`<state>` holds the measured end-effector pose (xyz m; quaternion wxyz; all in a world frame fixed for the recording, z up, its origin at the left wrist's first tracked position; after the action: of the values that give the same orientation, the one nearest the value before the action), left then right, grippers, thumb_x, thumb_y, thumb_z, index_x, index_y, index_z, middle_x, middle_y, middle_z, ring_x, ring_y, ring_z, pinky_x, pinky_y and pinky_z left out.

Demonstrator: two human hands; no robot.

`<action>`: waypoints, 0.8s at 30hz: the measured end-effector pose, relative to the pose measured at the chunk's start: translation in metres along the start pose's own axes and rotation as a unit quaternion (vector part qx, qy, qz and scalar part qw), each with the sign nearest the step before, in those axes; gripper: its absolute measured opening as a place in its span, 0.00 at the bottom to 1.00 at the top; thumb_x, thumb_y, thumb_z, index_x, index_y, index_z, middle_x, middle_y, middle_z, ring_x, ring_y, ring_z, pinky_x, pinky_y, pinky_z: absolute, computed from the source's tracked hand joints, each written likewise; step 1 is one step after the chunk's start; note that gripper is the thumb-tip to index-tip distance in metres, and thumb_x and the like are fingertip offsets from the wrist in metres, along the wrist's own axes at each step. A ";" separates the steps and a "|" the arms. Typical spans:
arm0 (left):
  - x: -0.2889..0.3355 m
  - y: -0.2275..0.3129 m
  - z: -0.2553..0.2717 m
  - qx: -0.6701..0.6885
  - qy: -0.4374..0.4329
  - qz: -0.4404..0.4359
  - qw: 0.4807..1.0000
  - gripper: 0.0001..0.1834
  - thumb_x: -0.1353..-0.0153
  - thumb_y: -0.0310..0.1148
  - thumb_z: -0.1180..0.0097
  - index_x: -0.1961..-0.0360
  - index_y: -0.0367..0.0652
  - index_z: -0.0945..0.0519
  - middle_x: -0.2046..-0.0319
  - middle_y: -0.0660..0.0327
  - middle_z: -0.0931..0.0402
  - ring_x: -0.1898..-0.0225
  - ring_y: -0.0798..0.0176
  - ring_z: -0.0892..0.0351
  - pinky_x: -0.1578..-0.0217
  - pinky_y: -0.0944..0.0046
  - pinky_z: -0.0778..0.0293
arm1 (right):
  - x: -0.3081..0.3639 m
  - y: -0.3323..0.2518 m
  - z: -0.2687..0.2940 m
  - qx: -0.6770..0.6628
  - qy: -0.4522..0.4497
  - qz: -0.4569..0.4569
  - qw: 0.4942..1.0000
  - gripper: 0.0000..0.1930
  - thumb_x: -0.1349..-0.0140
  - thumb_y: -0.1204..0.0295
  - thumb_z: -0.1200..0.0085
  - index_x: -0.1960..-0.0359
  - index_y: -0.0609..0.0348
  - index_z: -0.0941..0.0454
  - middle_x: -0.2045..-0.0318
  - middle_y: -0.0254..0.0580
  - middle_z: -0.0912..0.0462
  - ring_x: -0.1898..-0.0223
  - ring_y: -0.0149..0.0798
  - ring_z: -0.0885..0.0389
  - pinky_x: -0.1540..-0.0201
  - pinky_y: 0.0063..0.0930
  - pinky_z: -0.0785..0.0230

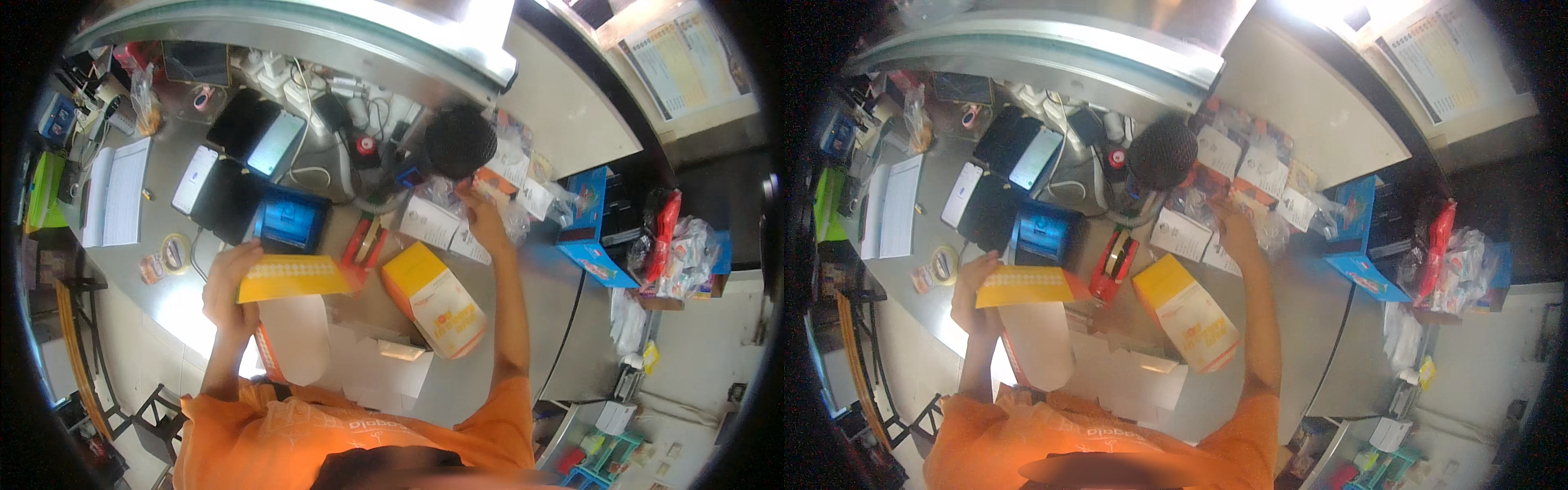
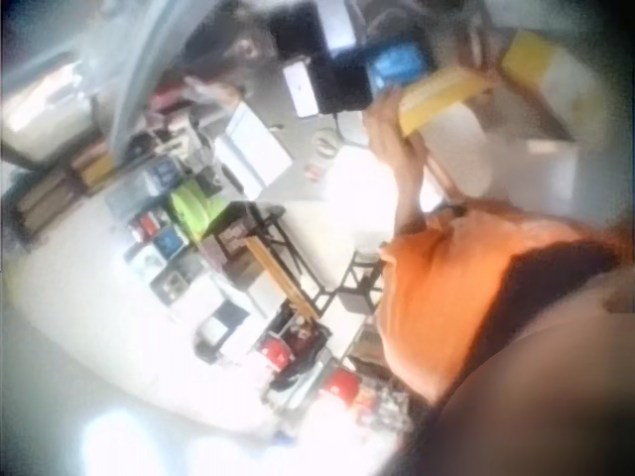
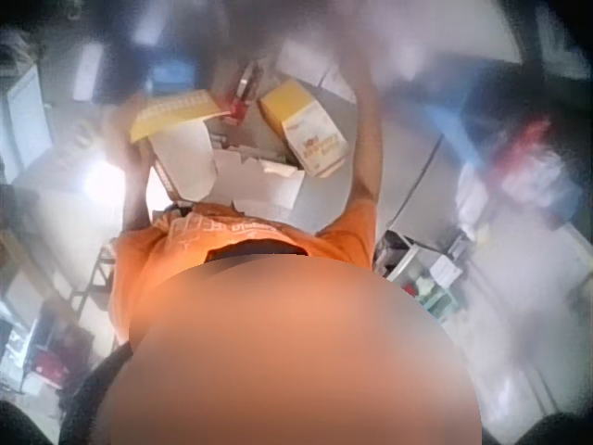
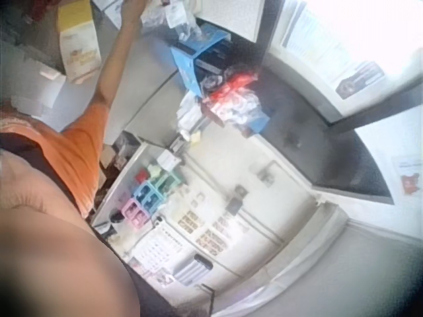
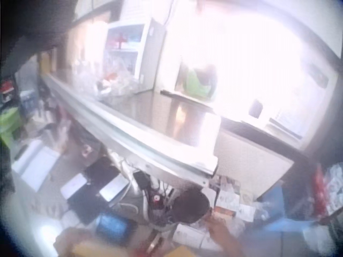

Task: The person assembles small rectangular cardboard boxes at a counter. They fold the flaps, tuck the tabs, and seal each box with adhesive tape, then place the finished boxes into a larger white cardboard box.

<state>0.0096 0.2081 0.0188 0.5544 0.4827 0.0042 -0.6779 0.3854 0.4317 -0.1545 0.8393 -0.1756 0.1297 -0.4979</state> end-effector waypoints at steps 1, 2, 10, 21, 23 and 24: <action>0.000 0.000 0.001 -0.001 0.002 0.002 1.000 0.17 0.48 0.15 0.49 0.56 0.32 0.20 0.58 0.43 0.18 0.56 0.45 0.17 0.53 0.55 0.23 | -0.001 0.004 -0.003 0.015 -0.015 -0.012 1.000 0.28 0.45 0.88 0.55 0.43 0.54 0.22 0.41 0.48 0.24 0.37 0.51 0.29 0.34 0.44 0.40; 0.001 0.000 0.002 -0.002 0.003 0.004 1.000 0.17 0.49 0.15 0.49 0.56 0.32 0.20 0.59 0.44 0.18 0.57 0.44 0.17 0.53 0.55 0.23 | -0.001 0.009 -0.010 0.026 -0.046 -0.035 0.998 0.28 0.47 0.89 0.56 0.43 0.56 0.23 0.42 0.51 0.24 0.37 0.51 0.30 0.34 0.44 0.40; 0.003 -0.001 0.018 0.023 0.017 0.012 1.000 0.18 0.49 0.15 0.49 0.56 0.32 0.20 0.58 0.44 0.18 0.56 0.45 0.17 0.54 0.56 0.22 | 0.002 0.006 -0.002 0.032 0.010 -0.054 0.998 0.22 0.42 0.85 0.54 0.46 0.57 0.23 0.47 0.52 0.22 0.43 0.55 0.25 0.38 0.52 0.40; 0.006 0.001 0.057 0.029 0.053 0.005 0.998 0.19 0.52 0.14 0.51 0.57 0.33 0.20 0.59 0.45 0.18 0.57 0.44 0.17 0.53 0.55 0.23 | 0.025 -0.020 0.091 -0.313 0.178 -0.172 0.917 0.09 0.31 0.71 0.51 0.60 0.63 0.19 0.67 0.37 0.18 0.63 0.34 0.19 0.59 0.31 0.29; 0.007 -0.002 0.062 0.031 0.059 0.008 0.998 0.19 0.51 0.15 0.52 0.57 0.34 0.19 0.58 0.45 0.18 0.57 0.45 0.17 0.54 0.55 0.23 | 0.029 -0.052 0.144 -0.363 0.248 -0.127 0.889 0.10 0.30 0.70 0.52 0.61 0.62 0.19 0.69 0.32 0.20 0.67 0.28 0.22 0.63 0.27 0.29; 0.007 -0.003 0.065 0.036 0.061 0.011 0.997 0.19 0.51 0.15 0.52 0.57 0.35 0.19 0.58 0.45 0.18 0.57 0.45 0.17 0.54 0.56 0.23 | 0.034 -0.064 0.169 -0.388 0.283 -0.134 0.867 0.11 0.29 0.69 0.52 0.62 0.62 0.19 0.69 0.30 0.21 0.69 0.25 0.23 0.65 0.26 0.29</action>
<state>-0.0341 0.1689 0.0468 0.5429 0.5426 0.0084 -0.6409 0.4167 0.4015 0.0238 0.5562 -0.3546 0.5195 -0.5431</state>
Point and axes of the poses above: each hand's wrist, its own x-axis away from the middle knuckle, its own z-axis out of the back of the hand, y = z × x, the point moved 9 cm from there along -x, towards the middle knuckle
